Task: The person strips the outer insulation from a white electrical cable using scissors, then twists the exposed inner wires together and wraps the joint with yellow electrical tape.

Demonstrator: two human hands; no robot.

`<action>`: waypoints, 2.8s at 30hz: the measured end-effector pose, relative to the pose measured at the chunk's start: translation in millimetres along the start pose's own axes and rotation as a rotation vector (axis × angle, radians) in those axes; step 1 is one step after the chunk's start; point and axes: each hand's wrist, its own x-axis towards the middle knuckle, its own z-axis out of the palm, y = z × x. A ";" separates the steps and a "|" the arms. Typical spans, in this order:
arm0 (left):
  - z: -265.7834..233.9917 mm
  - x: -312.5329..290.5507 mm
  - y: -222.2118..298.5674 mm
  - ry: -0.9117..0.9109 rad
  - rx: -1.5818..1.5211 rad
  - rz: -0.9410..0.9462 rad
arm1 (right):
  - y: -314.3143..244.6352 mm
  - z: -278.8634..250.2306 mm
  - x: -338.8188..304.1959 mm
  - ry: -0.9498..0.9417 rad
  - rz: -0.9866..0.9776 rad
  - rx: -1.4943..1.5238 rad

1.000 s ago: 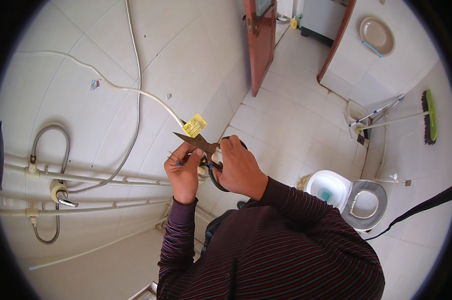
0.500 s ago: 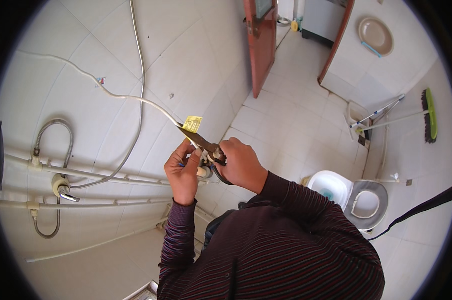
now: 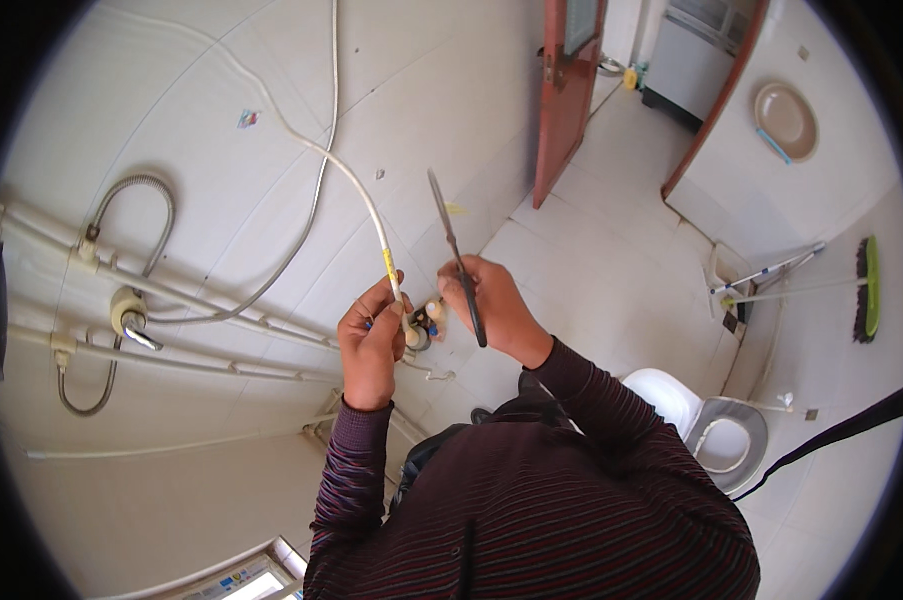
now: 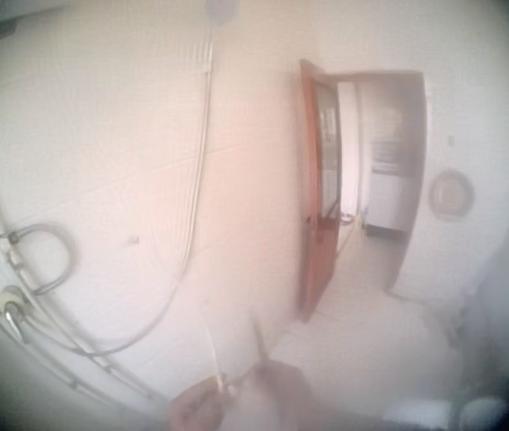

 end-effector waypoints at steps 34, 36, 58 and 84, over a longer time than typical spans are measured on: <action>-49.1 -33.8 29.4 0.044 -0.056 0.230 | -29.1 42.2 15.4 -0.237 -0.019 0.223; -52.8 -25.7 23.9 0.081 0.054 0.298 | -34.8 45.7 4.0 -0.211 -0.116 0.220; -25.0 -9.7 125.1 0.126 0.634 0.807 | -207.9 57.5 72.0 -0.300 -0.583 0.149; -6.0 53.8 91.5 0.496 -0.043 0.692 | -139.6 41.1 81.5 -0.267 -0.650 -0.735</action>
